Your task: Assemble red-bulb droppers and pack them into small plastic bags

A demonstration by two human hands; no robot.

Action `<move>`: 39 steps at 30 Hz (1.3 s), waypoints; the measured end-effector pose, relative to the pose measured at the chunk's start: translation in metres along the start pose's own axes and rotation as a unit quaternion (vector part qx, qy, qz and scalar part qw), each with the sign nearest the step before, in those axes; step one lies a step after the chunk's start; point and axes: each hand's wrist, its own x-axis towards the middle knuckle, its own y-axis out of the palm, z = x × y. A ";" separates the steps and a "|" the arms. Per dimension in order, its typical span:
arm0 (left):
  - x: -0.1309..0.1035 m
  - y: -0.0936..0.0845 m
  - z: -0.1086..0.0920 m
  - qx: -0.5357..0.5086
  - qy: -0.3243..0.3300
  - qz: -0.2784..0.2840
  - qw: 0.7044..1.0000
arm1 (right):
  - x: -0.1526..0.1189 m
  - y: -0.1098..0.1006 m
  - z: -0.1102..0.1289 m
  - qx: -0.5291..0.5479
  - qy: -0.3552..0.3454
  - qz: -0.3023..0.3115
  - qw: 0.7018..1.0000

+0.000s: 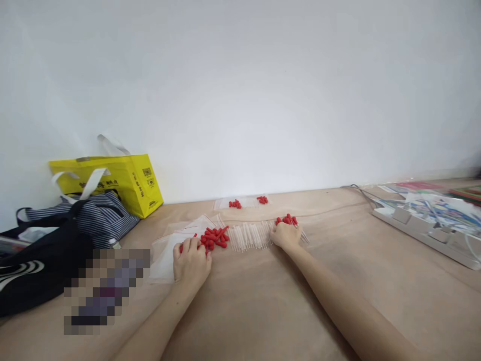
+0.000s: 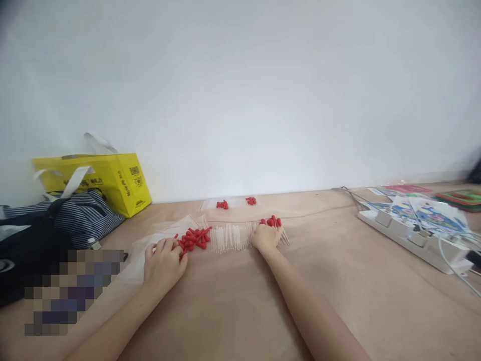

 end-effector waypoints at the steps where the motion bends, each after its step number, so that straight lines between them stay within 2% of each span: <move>1: -0.001 -0.003 -0.001 -0.005 0.000 -0.011 1.000 | 0.000 0.000 0.000 0.002 -0.003 -0.003 1.000; 4: -0.004 -0.013 -0.005 -0.048 0.006 -0.047 0.998 | -0.002 -0.002 0.001 0.006 -0.015 -0.013 1.000; 6: -0.009 -0.018 -0.011 -0.117 0.023 -0.059 0.991 | -0.005 -0.003 -0.001 0.010 -0.024 -0.022 0.999; 8: -0.014 -0.021 -0.019 -0.210 0.052 -0.052 0.975 | -0.011 -0.004 -0.006 0.040 -0.062 -0.043 0.996; 10: -0.018 -0.020 -0.027 -0.289 0.075 -0.022 0.954 | -0.020 -0.003 -0.016 0.109 -0.133 -0.072 0.982; 12: -0.021 -0.017 -0.033 -0.343 0.073 0.030 0.936 | -0.033 -0.002 -0.028 0.195 -0.218 -0.083 0.953; 14: -0.023 -0.015 -0.037 -0.381 0.056 0.090 0.918 | -0.048 -0.004 -0.040 0.249 -0.282 -0.059 0.925; 16: -0.023 -0.013 -0.040 -0.405 0.048 0.129 0.904 | -0.062 -0.009 -0.048 0.265 -0.311 -0.027 0.913; 19: -0.024 -0.010 -0.043 -0.423 0.061 0.141 0.893 | -0.078 -0.019 -0.048 0.265 -0.334 0.020 0.904; 23: -0.024 -0.008 -0.046 -0.445 0.051 0.141 0.883 | -0.093 -0.028 -0.034 0.246 -0.348 0.067 0.902; 26: -0.024 -0.009 -0.049 -0.477 0.012 0.143 0.867 | -0.101 -0.028 -0.023 0.241 -0.351 0.076 0.901; 32: -0.023 -0.008 -0.053 -0.560 -0.036 0.159 0.812 | -0.106 -0.026 -0.017 0.256 -0.361 0.080 0.893; 39: -0.022 -0.012 -0.055 -0.594 -0.072 0.158 0.785 | -0.108 -0.025 -0.016 0.254 -0.380 0.071 0.887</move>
